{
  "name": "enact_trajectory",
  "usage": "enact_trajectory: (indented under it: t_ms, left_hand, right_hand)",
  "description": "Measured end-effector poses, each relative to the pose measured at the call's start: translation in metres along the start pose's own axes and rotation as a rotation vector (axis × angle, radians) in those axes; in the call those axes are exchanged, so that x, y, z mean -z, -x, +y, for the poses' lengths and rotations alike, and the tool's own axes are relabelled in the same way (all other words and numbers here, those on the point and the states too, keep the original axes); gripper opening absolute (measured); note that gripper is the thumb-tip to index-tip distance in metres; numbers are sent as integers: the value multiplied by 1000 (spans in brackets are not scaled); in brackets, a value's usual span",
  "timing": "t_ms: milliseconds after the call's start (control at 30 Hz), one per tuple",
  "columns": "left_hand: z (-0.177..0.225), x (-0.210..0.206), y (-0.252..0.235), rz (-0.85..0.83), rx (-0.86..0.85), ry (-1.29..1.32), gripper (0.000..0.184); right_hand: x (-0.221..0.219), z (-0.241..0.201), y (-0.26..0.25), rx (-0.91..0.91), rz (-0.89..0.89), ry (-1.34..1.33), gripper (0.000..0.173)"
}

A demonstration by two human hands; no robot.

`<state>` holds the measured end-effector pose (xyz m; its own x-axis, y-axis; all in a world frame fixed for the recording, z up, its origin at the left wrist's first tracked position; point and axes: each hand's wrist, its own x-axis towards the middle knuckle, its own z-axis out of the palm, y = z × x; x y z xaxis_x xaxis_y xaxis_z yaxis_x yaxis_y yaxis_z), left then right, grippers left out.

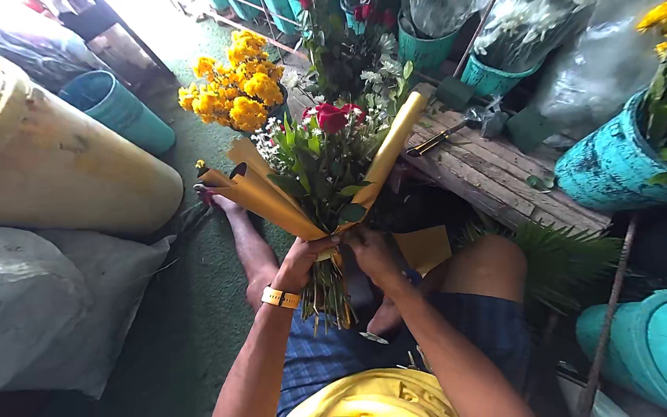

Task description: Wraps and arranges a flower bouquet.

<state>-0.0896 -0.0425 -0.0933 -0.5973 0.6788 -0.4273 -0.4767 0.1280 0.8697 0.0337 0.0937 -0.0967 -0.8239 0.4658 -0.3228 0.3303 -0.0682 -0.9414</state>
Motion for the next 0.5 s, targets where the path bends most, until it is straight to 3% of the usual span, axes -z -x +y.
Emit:
enact_trajectory:
  t_ms: [100,167,233,367,433,500]
  left_hand:
    - [3,-1,-1,3,-15,-9,44]
    - [1,0,-1,3,-11,7,44]
    - [1,2,-4,10,-7,1,46]
    - [8,1,-20,46,-44,-56,54]
    - [10,-2,-35,54,-83,-77,52]
    - [14,-6,-60,58,-111,-117,53]
  right_hand:
    - [6,-7,5,-23,-138,77,26]
    - [11,-13,-1,-30,-198,-92,23]
    - [9,-5,-10,-79,-145,-146,24]
    - [9,0,-14,-161,-188,56,33]
    - [27,0,-17,-83,-190,56,34]
    - [59,-14,-23,-6,-102,198,47]
